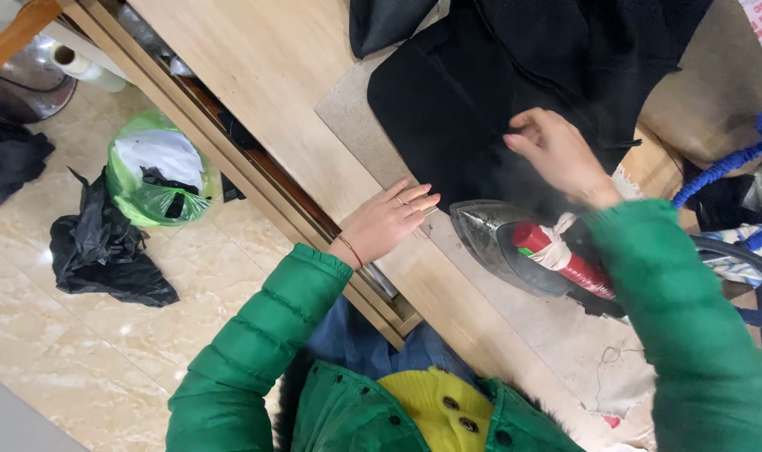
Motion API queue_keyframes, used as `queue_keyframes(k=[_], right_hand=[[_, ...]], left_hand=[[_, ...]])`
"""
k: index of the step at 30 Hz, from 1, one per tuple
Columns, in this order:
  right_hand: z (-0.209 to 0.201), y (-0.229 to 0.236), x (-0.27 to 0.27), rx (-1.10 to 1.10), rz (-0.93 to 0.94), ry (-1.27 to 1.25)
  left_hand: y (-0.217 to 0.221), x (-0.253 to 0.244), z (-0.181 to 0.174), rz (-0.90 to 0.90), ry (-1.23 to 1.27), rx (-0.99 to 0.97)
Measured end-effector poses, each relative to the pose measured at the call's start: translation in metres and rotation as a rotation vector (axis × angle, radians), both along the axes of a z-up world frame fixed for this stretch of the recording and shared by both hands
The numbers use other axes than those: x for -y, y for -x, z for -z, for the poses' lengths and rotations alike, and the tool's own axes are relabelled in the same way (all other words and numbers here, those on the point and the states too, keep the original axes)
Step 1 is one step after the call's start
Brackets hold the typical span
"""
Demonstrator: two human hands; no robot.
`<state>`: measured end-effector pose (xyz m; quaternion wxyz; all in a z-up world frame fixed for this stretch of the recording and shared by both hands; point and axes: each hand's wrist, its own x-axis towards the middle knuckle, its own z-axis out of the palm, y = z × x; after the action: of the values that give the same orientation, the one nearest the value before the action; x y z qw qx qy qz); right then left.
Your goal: The person irons a black garment on a wooden table using a steam iron. They smooth the fabric, press seams, and use a patterned cloth to protect the material while ironing.
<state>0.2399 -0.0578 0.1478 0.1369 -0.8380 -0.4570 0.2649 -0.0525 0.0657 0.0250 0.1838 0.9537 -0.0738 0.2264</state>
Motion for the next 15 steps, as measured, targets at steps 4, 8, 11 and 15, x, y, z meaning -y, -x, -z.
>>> queue_keyframes(k=[4,8,11,15], right_hand=[[-0.084,0.055,0.043,-0.076,-0.012,0.085],[-0.099,0.088,0.089,-0.158,0.048,0.222],[-0.089,0.101,0.103,-0.14,0.136,0.266],[-0.067,0.103,0.119,0.052,0.083,0.096]], left_hand=[[-0.005,0.0,0.008,0.115,0.236,-0.229],[-0.008,-0.003,0.004,0.127,0.356,-0.406],[-0.01,-0.004,0.01,0.151,0.368,-0.41],[-0.009,-0.002,0.012,0.096,0.426,-0.383]])
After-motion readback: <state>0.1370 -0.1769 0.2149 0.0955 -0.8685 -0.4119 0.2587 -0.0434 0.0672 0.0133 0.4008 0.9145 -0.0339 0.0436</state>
